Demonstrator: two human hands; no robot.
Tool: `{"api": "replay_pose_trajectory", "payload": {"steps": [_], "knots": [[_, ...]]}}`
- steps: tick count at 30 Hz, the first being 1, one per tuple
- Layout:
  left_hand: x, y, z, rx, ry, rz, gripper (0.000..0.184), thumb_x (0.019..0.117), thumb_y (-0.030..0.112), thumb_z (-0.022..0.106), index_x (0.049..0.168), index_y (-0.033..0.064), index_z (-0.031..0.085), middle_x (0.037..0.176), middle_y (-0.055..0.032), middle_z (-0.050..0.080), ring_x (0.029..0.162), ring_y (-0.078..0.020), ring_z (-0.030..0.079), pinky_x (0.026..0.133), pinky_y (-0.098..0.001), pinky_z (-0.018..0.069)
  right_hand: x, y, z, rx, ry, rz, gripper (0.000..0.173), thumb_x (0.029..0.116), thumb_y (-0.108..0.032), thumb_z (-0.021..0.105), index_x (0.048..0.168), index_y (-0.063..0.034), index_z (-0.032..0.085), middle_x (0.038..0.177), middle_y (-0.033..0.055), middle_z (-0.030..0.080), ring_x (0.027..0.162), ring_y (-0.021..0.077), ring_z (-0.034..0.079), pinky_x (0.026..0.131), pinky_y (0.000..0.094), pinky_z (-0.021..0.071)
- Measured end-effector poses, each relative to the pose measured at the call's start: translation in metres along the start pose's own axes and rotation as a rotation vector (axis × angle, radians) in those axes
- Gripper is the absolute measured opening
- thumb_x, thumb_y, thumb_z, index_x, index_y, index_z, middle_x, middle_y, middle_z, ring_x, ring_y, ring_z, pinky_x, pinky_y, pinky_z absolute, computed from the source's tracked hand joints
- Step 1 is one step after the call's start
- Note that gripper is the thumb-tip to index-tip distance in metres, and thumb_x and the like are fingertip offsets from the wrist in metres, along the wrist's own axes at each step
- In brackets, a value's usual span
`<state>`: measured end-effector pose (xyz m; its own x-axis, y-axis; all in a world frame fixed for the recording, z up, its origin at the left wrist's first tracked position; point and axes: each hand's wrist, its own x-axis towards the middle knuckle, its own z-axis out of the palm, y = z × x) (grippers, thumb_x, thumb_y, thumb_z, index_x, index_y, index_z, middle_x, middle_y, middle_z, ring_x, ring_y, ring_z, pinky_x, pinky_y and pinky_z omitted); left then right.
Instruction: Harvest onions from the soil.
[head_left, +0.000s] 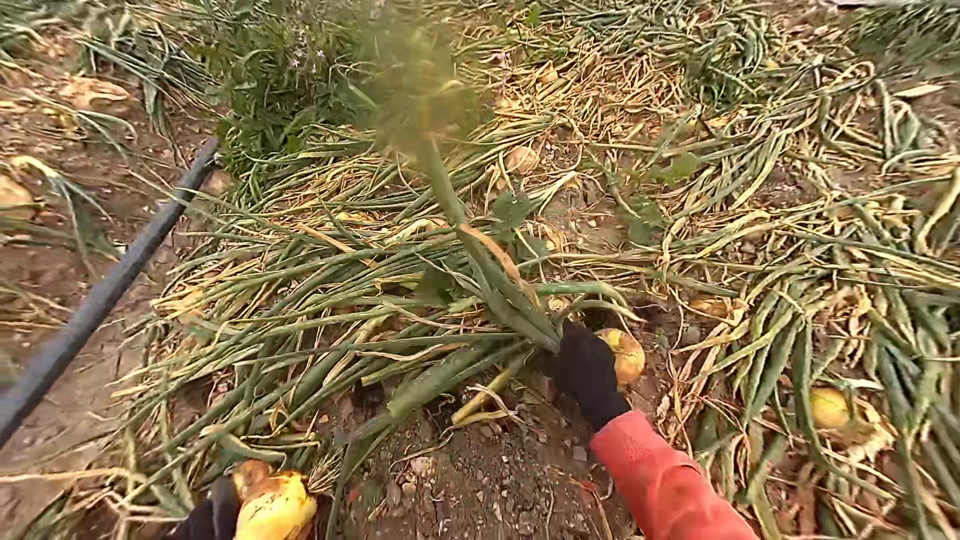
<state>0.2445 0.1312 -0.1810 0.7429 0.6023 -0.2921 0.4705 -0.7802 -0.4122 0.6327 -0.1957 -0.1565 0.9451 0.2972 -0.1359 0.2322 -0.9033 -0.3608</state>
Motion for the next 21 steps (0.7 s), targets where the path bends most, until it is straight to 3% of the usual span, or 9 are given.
{"api": "replay_pose_trajectory", "payload": {"steps": [2, 3, 5, 8, 11, 14, 18, 20, 21], "knots": [[0.001, -0.001, -0.004, -0.006, 0.042, 0.026, 0.080, 0.0825, -0.004, 0.072, 0.153, -0.0115, 0.033, 0.133, -0.0357, 0.059, 0.109, -0.0514, 0.067, 0.083, -0.0619, 0.0558, 0.031, -0.007, 0.016, -0.101, 0.021, -0.112, 0.063, 0.0813, -0.026, 0.084, 0.137, -0.0091, 0.062, 0.137, 0.0277, 0.056, 0.125, 0.0488, 0.055, 0.095, 0.0667, 0.0495], [-0.002, 0.003, -0.023, -0.033, -0.057, 0.008, 0.079, 0.0855, -0.005, 0.068, 0.154, -0.0121, 0.029, 0.137, -0.0374, 0.055, 0.114, -0.0529, 0.064, 0.088, -0.0631, 0.0538, 0.046, -0.012, 0.020, -0.138, 0.023, -0.154, 0.067, 0.0784, -0.026, 0.086, 0.138, -0.0089, 0.060, 0.140, 0.0292, 0.053, 0.128, 0.0502, 0.051, 0.096, 0.0667, 0.0482], [-0.005, 0.012, -0.069, -0.121, -0.289, -0.041, 0.076, 0.0933, -0.003, 0.058, 0.157, -0.0117, 0.018, 0.144, -0.0398, 0.047, 0.126, -0.0551, 0.055, 0.102, -0.0630, 0.0456, 0.065, -0.020, 0.018, -0.167, -0.041, -0.174, 0.065, 0.0753, -0.023, 0.088, 0.132, -0.0027, 0.063, 0.135, 0.0283, 0.057, 0.128, 0.0483, 0.053, 0.100, 0.0655, 0.0453], [-0.005, 0.009, -0.054, -0.219, -0.178, -0.043, 0.072, 0.0905, -0.002, 0.063, 0.152, -0.0147, 0.028, 0.133, -0.0411, 0.054, 0.116, -0.0582, 0.059, 0.098, -0.0674, 0.0456, 0.083, -0.019, 0.004, 0.054, -0.133, -0.083, 0.047, 0.0812, -0.010, 0.083, 0.121, 0.0068, 0.064, 0.120, 0.0299, 0.064, 0.116, 0.0461, 0.061, 0.097, 0.0651, 0.0475], [-0.003, 0.013, -0.054, -0.225, -0.203, -0.088, 0.071, 0.0917, -0.004, 0.061, 0.153, -0.0136, 0.026, 0.134, -0.0396, 0.054, 0.119, -0.0571, 0.057, 0.102, -0.0665, 0.0433, 0.097, -0.012, 0.006, 0.365, -0.077, 0.058, 0.037, 0.0951, -0.007, 0.069, 0.125, 0.0106, 0.059, 0.113, 0.0342, 0.063, 0.105, 0.0476, 0.063, 0.091, 0.0667, 0.0479], [-0.007, 0.012, -0.048, -0.192, -0.175, -0.069, 0.070, 0.0921, -0.003, 0.060, 0.154, -0.0112, 0.028, 0.132, -0.0382, 0.056, 0.118, -0.0546, 0.059, 0.101, -0.0639, 0.0448, 0.101, -0.004, 0.024, 0.602, 0.083, 0.130, 0.031, 0.0968, -0.007, 0.065, 0.122, 0.0086, 0.057, 0.102, 0.0247, 0.064, 0.089, 0.0334, 0.064, 0.079, 0.0540, 0.0531], [-0.003, 0.008, -0.045, -0.195, -0.173, -0.062, 0.071, 0.0934, -0.003, 0.060, 0.155, -0.0112, 0.026, 0.136, -0.0395, 0.053, 0.122, -0.0551, 0.057, 0.105, -0.0646, 0.0430, 0.037, -0.037, -0.003, 0.740, 0.245, 0.108, 0.045, 0.0915, -0.016, 0.075, 0.126, 0.0068, 0.057, 0.105, 0.0212, 0.065, 0.090, 0.0280, 0.065, 0.081, 0.0503, 0.0554], [-0.006, 0.013, -0.036, -0.147, -0.162, -0.051, 0.072, 0.0925, -0.001, 0.062, 0.155, -0.0111, 0.027, 0.135, -0.0377, 0.055, 0.121, -0.0526, 0.059, 0.104, -0.0626, 0.0446, 0.009, -0.056, -0.006, 0.572, 0.205, 0.022, 0.049, 0.0894, -0.019, 0.079, 0.126, 0.0072, 0.060, 0.108, 0.0252, 0.067, 0.098, 0.0345, 0.067, 0.088, 0.0553, 0.0542], [-0.006, 0.012, -0.035, -0.126, -0.159, -0.045, 0.073, 0.0919, 0.000, 0.063, 0.155, -0.0105, 0.027, 0.134, -0.0370, 0.055, 0.120, -0.0518, 0.060, 0.104, -0.0618, 0.0451, 0.008, -0.064, -0.003, 0.440, 0.172, -0.035, 0.049, 0.0901, -0.018, 0.078, 0.126, 0.0096, 0.060, 0.110, 0.0311, 0.067, 0.103, 0.0434, 0.066, 0.091, 0.0620, 0.0514]]}}
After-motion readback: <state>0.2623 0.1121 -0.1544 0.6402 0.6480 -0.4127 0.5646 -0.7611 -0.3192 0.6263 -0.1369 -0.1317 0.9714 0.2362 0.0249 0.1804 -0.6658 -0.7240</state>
